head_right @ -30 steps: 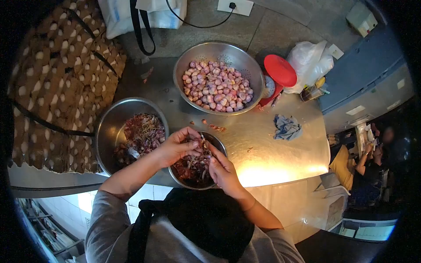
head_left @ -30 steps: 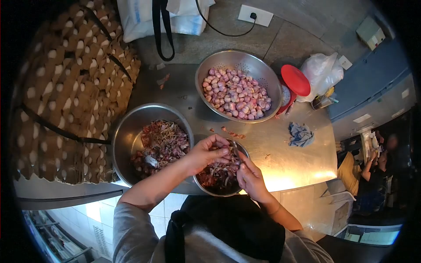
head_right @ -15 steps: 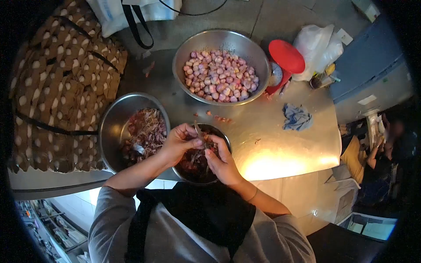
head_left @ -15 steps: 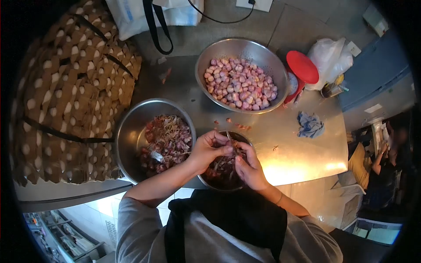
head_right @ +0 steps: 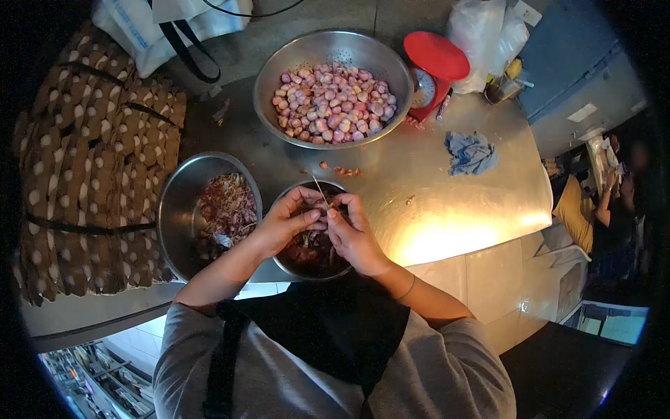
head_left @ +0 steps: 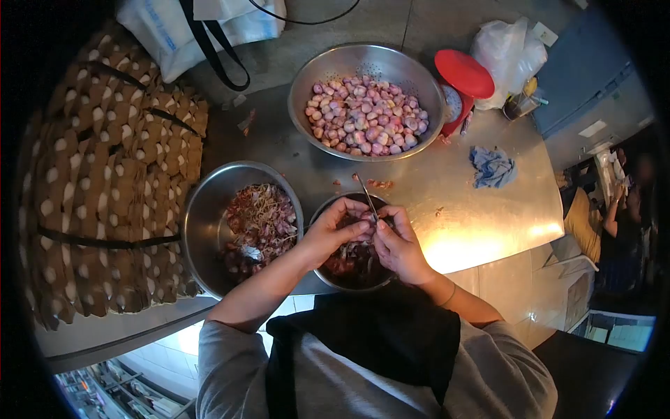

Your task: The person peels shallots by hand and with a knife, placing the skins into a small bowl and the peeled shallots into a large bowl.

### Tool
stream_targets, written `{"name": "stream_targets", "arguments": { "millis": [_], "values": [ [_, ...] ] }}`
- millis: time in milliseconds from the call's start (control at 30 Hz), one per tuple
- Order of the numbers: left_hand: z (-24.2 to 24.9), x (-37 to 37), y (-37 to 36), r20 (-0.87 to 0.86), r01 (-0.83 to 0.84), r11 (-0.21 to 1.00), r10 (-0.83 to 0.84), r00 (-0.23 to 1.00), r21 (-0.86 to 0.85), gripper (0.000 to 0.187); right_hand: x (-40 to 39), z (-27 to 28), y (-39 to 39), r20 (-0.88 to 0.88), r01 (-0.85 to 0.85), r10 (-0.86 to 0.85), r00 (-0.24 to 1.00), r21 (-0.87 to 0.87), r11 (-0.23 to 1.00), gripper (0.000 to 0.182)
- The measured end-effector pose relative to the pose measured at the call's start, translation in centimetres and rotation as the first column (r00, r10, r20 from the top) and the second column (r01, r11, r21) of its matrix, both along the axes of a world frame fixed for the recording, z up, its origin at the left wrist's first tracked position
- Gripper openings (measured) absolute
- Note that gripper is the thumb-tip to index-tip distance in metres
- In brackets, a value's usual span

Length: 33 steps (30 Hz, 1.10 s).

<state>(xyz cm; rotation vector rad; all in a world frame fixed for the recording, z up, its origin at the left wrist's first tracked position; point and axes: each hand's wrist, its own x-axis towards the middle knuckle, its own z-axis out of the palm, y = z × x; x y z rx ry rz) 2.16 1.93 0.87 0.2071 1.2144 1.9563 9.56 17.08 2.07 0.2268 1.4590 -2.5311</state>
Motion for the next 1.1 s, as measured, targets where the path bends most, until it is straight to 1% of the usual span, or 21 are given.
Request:
{"name": "stream_targets", "arguments": {
  "millis": [33, 100, 133, 233, 367, 467, 600, 700, 733, 833, 867, 933, 967, 1000, 1033, 1067, 1100],
  "values": [
    [-0.5, 0.0, -0.2, -0.053, 0.012, 1.0, -0.013, 0.998, -0.027, 0.028, 0.1, -0.2, -0.2, -0.031, 0.012, -0.011, 0.999, 0.037, 0.999, 0.016],
    [-1.0, -0.2, -0.5, -0.157, 0.024, 0.997, -0.037, 0.987, -0.08, 0.026, 0.2, -0.5, -0.5, -0.047, 0.026, -0.024, 0.999, 0.043, 0.999, 0.016],
    [-0.9, -0.3, -0.5, -0.154, 0.032, 0.997, -0.043, 0.987, -0.075, 0.025, 0.1, -0.4, -0.7, -0.055, 0.029, -0.027, 0.998, 0.047, 0.998, 0.015],
    [-0.6, -0.4, -0.3, -0.148, 0.048, 0.997, -0.055, 0.987, -0.052, 0.023, 0.3, 1.2, 0.5, 0.112, -0.063, 0.067, 0.991, -0.043, 0.997, 0.014],
    [-0.4, -0.2, -0.2, -0.164, 0.061, 0.998, -0.065, 0.984, -0.029, 0.023, 0.2, 1.6, 1.6, 0.117, -0.145, 0.172, 0.978, -0.209, 0.967, 0.014],
    [0.0, -0.1, -0.2, -0.162, 0.09, 0.996, -0.089, 0.983, -0.004, 0.024, 0.0, 1.8, 2.2, 0.096, -0.172, 0.201, 0.975, -0.252, 0.952, 0.014],
    [0.1, -0.3, -0.3, -0.151, 0.13, 0.991, -0.128, 0.98, 0.001, 0.033, -0.6, 2.2, 2.7, 0.097, -0.179, 0.201, 0.975, -0.198, 0.964, 0.015],
    [1.1, -0.1, -0.2, -0.124, 0.105, 0.994, -0.102, 0.987, 0.02, 0.042, -1.1, 1.9, 3.2, 0.111, -0.096, 0.117, 0.987, -0.176, 0.98, 0.014],
    [0.7, -0.2, -0.3, -0.131, 0.111, 0.993, -0.105, 0.986, 0.04, 0.048, -1.3, 2.1, 3.5, 0.099, -0.131, 0.144, 0.985, -0.13, 0.983, 0.014],
    [0.5, -0.2, -0.3, -0.127, 0.135, 0.986, -0.121, 0.984, 0.1, 0.046, -1.3, 1.9, 4.1, 0.137, -0.068, 0.085, 0.987, -0.122, 0.99, 0.014],
    [0.6, -0.3, -0.2, -0.127, 0.131, 0.989, -0.123, 0.984, 0.064, 0.044, -1.2, 1.7, 4.4, 0.142, -0.1, 0.116, 0.983, -0.113, 0.989, 0.016],
    [0.9, -0.6, -0.3, -0.126, 0.123, 0.992, -0.123, 0.984, -0.008, 0.039, -0.7, 1.9, 3.9, 0.146, -0.139, 0.154, 0.977, -0.105, 0.985, 0.023],
    [0.7, -0.7, -0.3, -0.114, 0.104, 0.995, -0.103, 0.988, 0.002, 0.036, -0.3, 2.0, 3.7, 0.148, -0.16, 0.174, 0.974, -0.103, 0.982, 0.029],
    [0.4, -0.9, -0.4, -0.104, 0.085, 0.996, -0.083, 0.991, 0.014, 0.033, 0.2, 2.1, 3.5, 0.114, -0.189, 0.201, 0.973, -0.111, 0.976, 0.042],
    [0.3, -1.0, -0.3, -0.095, 0.066, 0.997, -0.063, 0.993, 0.027, 0.031, 0.4, 2.1, 3.4, 0.102, -0.206, 0.216, 0.971, -0.103, 0.973, 0.043],
    [0.2, -1.1, -0.4, -0.076, 0.031, 0.999, -0.028, 0.997, 0.043, 0.022, 0.6, 2.1, 3.2, 0.091, -0.222, 0.231, 0.969, -0.096, 0.97, 0.044],
    [0.3, -1.0, -0.3, -0.061, -0.001, 0.999, 0.004, 0.998, 0.05, 0.021, 0.8, 2.0, 3.1, 0.08, -0.238, 0.245, 0.966, -0.089, 0.967, 0.044]
  ]
}}
